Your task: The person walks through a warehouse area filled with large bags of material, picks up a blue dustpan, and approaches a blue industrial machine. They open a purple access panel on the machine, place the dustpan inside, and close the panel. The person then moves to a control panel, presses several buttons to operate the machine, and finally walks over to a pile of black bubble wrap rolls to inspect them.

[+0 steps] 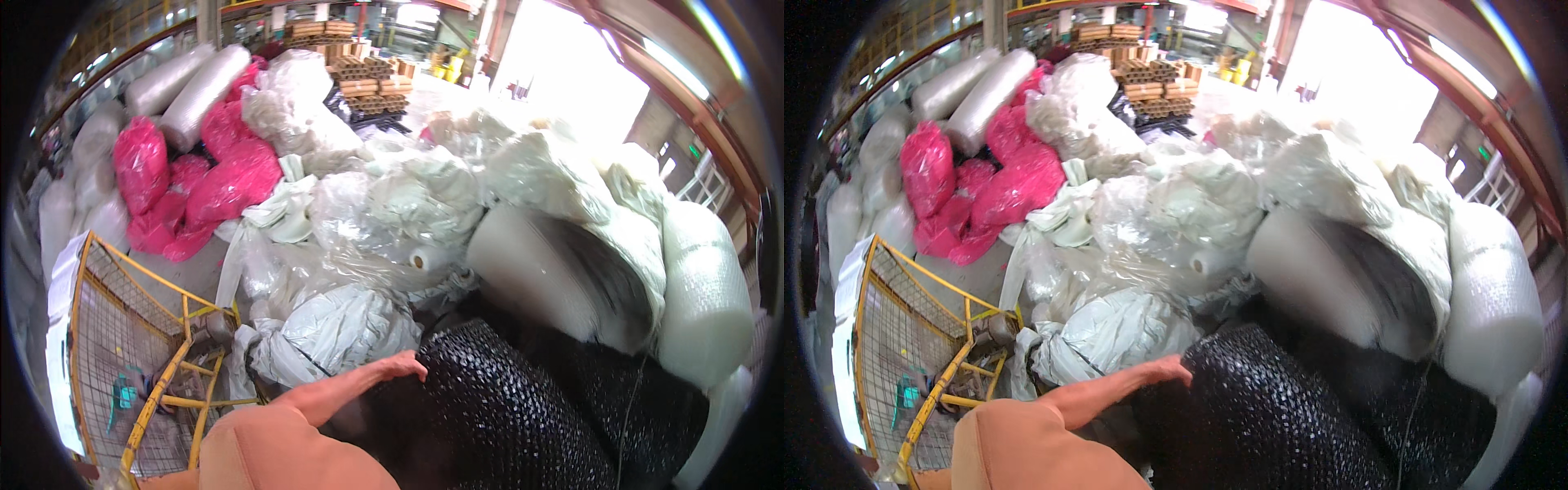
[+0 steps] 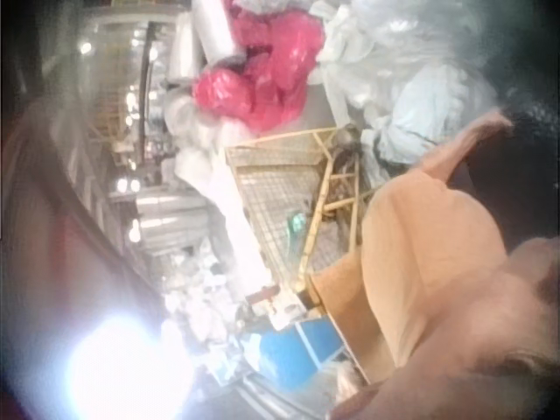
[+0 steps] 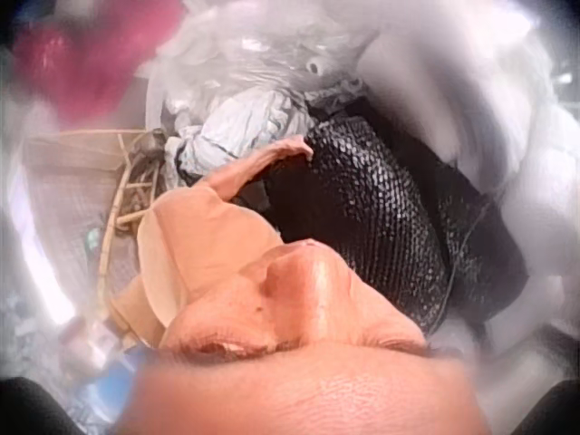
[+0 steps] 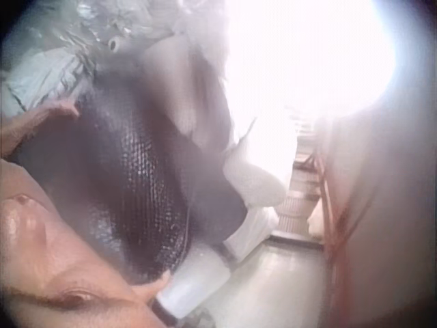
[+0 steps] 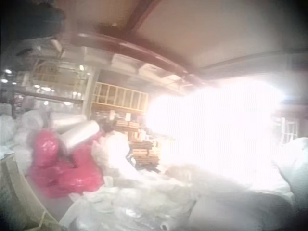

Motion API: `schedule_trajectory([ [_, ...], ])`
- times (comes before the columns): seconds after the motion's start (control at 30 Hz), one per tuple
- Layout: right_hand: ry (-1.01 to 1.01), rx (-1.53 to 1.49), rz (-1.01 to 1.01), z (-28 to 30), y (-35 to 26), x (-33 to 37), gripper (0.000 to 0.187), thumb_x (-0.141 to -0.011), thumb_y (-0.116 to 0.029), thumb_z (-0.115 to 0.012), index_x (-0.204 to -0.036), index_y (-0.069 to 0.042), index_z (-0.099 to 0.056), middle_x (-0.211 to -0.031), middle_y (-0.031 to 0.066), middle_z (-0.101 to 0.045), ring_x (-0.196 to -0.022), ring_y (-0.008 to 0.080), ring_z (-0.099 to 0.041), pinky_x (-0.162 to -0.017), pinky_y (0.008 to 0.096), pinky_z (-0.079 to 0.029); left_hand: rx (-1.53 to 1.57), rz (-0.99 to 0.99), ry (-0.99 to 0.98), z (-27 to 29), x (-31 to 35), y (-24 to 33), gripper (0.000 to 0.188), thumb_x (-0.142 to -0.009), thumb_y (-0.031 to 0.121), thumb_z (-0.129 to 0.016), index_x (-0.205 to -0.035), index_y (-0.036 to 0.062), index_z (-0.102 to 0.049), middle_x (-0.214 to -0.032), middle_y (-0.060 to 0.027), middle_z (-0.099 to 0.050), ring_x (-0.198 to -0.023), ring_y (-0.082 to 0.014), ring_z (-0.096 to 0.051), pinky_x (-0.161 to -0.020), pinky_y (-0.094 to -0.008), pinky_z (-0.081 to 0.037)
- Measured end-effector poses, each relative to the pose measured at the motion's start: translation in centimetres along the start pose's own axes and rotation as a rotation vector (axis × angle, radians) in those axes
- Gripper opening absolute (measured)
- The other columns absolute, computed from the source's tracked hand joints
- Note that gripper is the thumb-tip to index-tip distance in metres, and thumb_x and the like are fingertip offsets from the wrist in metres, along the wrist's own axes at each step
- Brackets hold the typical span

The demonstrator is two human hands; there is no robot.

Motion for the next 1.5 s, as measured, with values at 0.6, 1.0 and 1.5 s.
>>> schedule_trajectory([
  [0.6, -0.522, -0.710, -0.185, -29.2, -19.1, 23.5, 0.055, -0.095, -0.038, -0.041, -0.129, 0.002, -0.056, -0.130, 0.0205, -0.058, -0.116, 0.0351, -0.057, -0.100, 0.0472, -0.045, 0.168, -0.600, 0.458, 31.0, 18.5, 23.6, 0.014, -0.059, 0.000, -0.067, -0.072, -0.0048, -0.063, -0.068, -0.0077, -0.066, -0.062, -0.0149, -0.062, -0.061, -0.0301, -0.049],
  [1.0, -1.151, -1.051, -0.470, -47.3, -30.5, 44.5, 0.046, -0.097, -0.028, -0.039, -0.126, 0.000, -0.060, -0.126, 0.0191, -0.062, -0.111, 0.0337, -0.061, -0.096, 0.0477, -0.048, -0.850, -0.832, 1.237, 53.8, 59.3, 50.9, 0.040, -0.050, 0.034, -0.078, -0.060, -0.0038, -0.066, -0.070, -0.0226, -0.067, -0.069, -0.0338, -0.068, -0.064, -0.0400, -0.055],
  [1.5, -2.114, -0.514, 0.212, -68.6, -60.9, 85.8, 0.071, -0.094, -0.039, -0.062, -0.149, -0.003, -0.035, -0.146, 0.0145, -0.046, -0.132, 0.0289, -0.046, -0.109, 0.0421, -0.035, -1.701, 0.003, 1.500, 76.3, 73.3, 45.9, 0.043, -0.066, 0.022, -0.071, -0.105, 0.0025, -0.069, -0.084, -0.0150, -0.069, -0.078, -0.0297, -0.067, -0.071, -0.0389, -0.053],
])
Point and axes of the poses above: each hand's wrist, its own x-axis away from the middle knuckle, its own z-axis out of the back of the hand, y = z × x, the point moved 10 cm from there along -x, towards the middle knuckle
